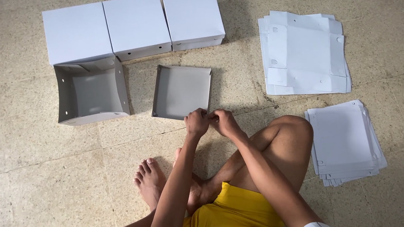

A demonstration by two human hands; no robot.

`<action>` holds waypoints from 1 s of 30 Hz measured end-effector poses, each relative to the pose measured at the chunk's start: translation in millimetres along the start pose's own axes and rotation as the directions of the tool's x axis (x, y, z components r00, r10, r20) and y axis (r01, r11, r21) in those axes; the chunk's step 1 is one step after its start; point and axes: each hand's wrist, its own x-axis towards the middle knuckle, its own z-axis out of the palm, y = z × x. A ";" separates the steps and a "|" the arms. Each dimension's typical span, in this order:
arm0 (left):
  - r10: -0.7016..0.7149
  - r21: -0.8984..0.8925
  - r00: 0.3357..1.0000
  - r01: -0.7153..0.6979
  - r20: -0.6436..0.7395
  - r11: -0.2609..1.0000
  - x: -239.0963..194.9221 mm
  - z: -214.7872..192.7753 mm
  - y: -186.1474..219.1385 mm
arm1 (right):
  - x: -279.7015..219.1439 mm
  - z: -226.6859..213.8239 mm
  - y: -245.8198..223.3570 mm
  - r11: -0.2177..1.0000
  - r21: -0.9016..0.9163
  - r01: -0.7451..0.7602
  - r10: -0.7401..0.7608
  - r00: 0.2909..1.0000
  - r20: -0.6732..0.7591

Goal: The person sits on the floor and assembles white cardboard boxes by folding flaps and inserting tabs into slots. The person handles multiple flat cardboard pieces, folds them into box shapes, and stacks the completed boxes.

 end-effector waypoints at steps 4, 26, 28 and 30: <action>0.005 0.005 0.999 -0.005 0.034 1.000 1.8 -3.5 -2.6 | 3.8 2.7 3.0 1.000 0.000 0.000 0.000 1.000 0.015; 0.012 0.030 1.000 -0.012 -0.021 0.999 -15.6 -14.5 11.1 | 6.8 10.7 22.5 0.981 -0.147 0.122 -0.119 0.992 0.033; 0.009 0.054 1.000 -0.009 -0.013 0.999 -19.5 -18.4 16.4 | 8.4 10.5 25.5 0.986 -0.107 0.127 -0.123 0.991 0.043; 0.011 0.054 1.000 -0.010 -0.005 0.999 -24.0 -24.1 22.7 | 6.1 8.0 20.7 0.984 -0.120 0.129 -0.125 0.991 0.041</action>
